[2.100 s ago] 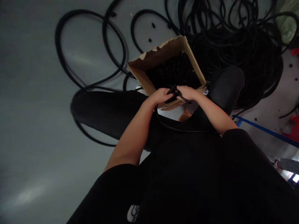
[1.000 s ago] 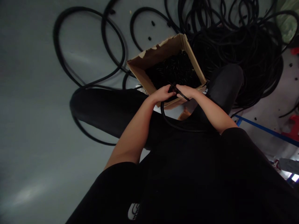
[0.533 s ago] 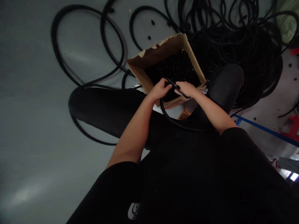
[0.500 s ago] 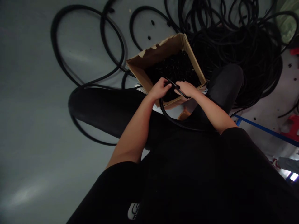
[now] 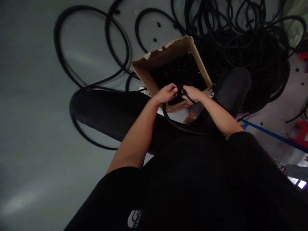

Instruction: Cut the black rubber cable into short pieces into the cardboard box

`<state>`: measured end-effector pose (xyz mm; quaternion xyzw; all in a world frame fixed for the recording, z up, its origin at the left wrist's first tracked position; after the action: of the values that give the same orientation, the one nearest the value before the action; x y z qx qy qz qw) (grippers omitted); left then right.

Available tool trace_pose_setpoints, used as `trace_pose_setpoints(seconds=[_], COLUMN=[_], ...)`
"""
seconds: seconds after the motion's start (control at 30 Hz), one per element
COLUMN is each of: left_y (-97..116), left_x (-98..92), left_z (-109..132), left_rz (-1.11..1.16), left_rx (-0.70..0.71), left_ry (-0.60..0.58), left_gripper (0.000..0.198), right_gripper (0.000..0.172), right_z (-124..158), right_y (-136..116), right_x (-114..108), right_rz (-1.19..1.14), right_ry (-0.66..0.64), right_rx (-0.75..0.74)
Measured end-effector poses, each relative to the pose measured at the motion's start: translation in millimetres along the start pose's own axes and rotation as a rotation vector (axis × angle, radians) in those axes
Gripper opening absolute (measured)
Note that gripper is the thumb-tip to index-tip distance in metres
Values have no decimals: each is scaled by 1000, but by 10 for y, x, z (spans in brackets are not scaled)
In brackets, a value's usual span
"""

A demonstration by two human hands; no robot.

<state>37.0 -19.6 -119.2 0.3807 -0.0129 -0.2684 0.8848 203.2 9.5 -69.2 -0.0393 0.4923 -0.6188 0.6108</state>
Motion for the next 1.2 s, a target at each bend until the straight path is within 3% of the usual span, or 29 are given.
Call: trace_pose_setpoints(seconds=[0.1,0.23,0.5,0.6,0.87,1.03,1.2], left_y=[-40,-69,-24,-14,10,-12,-42], left_x=[36,-34,-251,-293,-66,-187,-264], left_z=[-20,-77,-68,-38,-61,-63,-86], left_rz=[7,-48,-166,-173,-190,-128,-58], left_rx=[-23,-35,8,48,113,51,49], left_ry=[-35,36,242,301,163,259,298], left_gripper=[29,42,15,15,19,20,18], right_gripper=[40,33,34,34,34,30,28], right_z=[17,51,104,101,87,81,16], right_y=[20,25,-52,-57,-70,-44,54], right_x=[-1,-61,-122,-108,-13,-78,12], right_rz=[18,79,172,179,162,174,113], right_ry=[-17,-17,2,-2,-117,13,-35], right_rx=[8,70,134,135,111,145,140])
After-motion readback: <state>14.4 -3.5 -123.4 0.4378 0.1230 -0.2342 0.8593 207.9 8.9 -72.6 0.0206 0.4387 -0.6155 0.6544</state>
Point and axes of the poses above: each hand's wrist, its own z-axis away from the middle knuckle, its own x-axis out of the palm, y = z × x, the point moved 7 cm from there along -z, towards the middle knuckle, and after that the axes turned 9 degrees about -x, right-handed, at the moved point
